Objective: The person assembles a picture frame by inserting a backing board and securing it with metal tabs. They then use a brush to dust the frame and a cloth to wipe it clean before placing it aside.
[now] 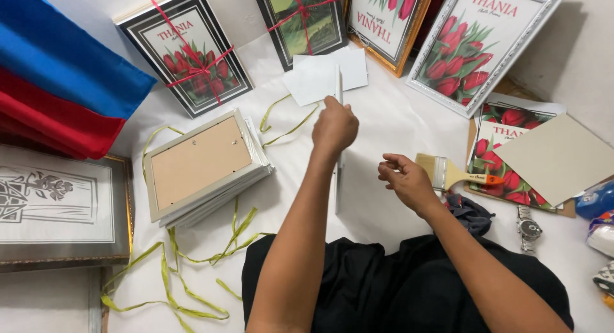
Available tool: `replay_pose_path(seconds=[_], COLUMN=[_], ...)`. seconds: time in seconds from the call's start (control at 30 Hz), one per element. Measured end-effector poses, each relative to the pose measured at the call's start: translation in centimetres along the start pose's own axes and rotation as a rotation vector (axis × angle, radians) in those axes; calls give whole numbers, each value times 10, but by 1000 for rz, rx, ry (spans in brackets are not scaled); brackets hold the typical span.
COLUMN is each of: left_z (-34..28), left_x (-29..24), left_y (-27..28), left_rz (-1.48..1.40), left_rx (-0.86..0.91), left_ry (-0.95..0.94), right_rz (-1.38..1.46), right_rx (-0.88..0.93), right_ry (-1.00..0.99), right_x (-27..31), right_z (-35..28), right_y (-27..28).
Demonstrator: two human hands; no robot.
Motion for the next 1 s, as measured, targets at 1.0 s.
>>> replay_pose_path(seconds=[1.0], left_z=[-44], left_x=[200], left_y=[-113], left_rz=[-301], left_rx=[334], left_ry=[305], right_rz=[-783], right_rx=[-298], right_ry=[-160], right_x=[-16], right_z=[62], right_y=[147])
Point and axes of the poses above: each hand's wrist, its own z-axis towards the middle knuckle, its own y-axis out of the back of the hand, x = y × z, the point moved 8 cm from there along z, towards the middle knuckle, and after that the axes turned 10 degrees about z, right-handed, at the moved point
